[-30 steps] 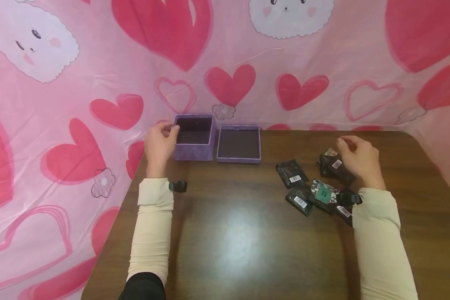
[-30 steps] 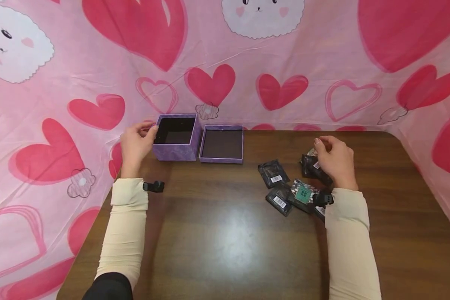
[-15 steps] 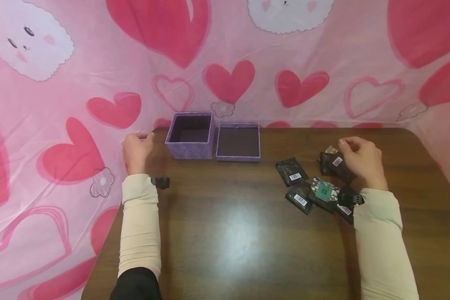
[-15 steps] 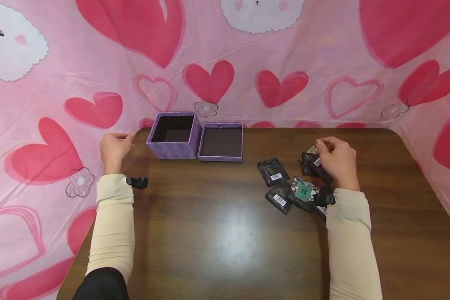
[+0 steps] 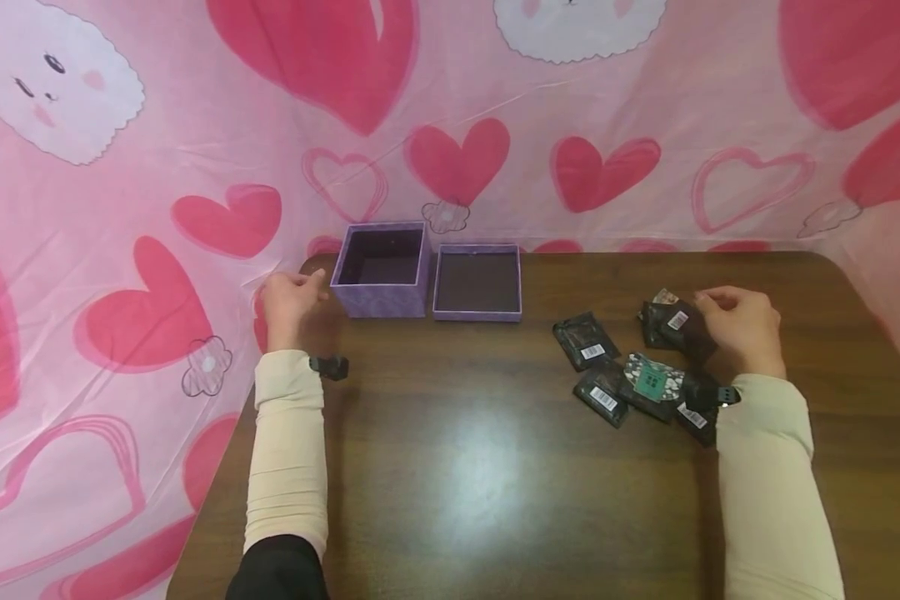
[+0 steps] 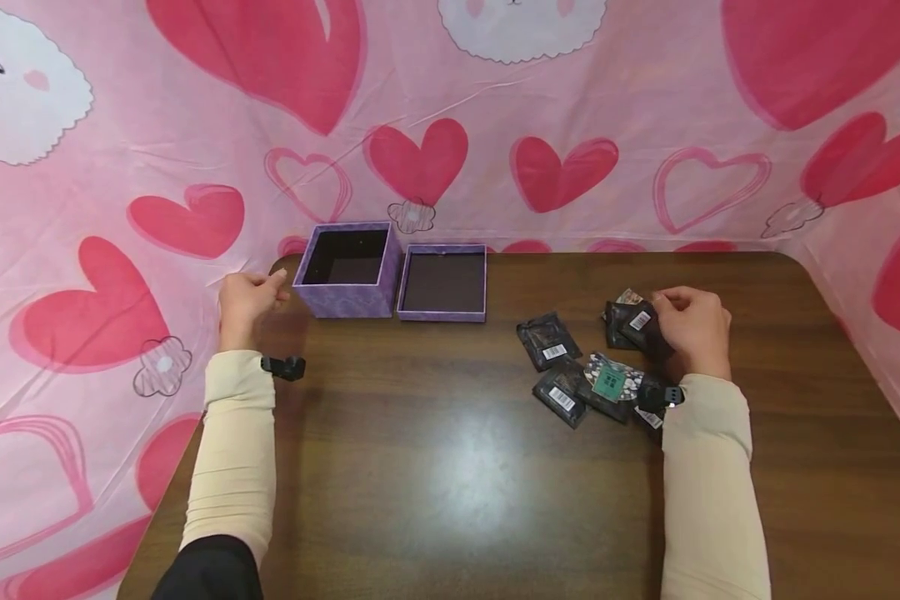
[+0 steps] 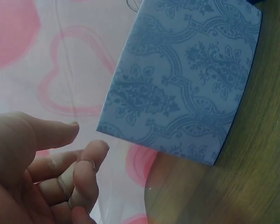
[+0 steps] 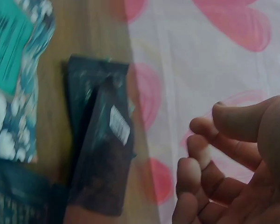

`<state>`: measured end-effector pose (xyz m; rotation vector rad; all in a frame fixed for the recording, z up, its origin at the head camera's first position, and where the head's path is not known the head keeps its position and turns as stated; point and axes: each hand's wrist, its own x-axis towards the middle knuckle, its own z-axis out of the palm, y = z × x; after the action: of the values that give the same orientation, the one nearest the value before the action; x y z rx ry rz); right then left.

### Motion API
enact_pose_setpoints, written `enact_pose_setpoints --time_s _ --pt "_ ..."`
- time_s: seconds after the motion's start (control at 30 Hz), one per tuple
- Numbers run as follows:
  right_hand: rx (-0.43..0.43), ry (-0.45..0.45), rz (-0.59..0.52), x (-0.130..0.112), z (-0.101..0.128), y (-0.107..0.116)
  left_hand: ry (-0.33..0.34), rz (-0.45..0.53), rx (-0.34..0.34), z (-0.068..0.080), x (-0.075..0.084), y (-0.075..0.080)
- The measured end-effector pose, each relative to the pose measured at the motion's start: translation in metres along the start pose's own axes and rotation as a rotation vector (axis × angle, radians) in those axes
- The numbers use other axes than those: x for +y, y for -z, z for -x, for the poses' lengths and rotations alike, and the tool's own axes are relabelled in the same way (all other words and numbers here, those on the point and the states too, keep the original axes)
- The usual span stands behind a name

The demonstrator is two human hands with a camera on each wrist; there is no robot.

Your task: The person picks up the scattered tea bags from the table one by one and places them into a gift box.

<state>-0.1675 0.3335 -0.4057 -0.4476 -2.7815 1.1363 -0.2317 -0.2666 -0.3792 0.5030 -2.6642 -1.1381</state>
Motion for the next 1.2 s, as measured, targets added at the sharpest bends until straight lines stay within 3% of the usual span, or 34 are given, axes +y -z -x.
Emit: enact_pose_setpoints --time_s 0.3,0.7,1.0,1.2 --pt "-0.051 -0.125 0.011 0.033 -0.002 0.004 -0.024 -0.046 -0.014 0.0 -0.002 -0.007" --pt "-0.103 -0.207 0.062 0.054 -0.003 0.012 -0.017 0.004 -0.07 -0.002 0.003 -0.008" --pt "-0.14 -0.264 0.044 0.06 -0.005 0.01 0.068 0.102 -0.11 -0.002 0.009 -0.011" --pt "-0.12 -0.253 0.041 0.064 -0.007 0.007 0.08 0.112 -0.121 -0.003 0.011 -0.012"
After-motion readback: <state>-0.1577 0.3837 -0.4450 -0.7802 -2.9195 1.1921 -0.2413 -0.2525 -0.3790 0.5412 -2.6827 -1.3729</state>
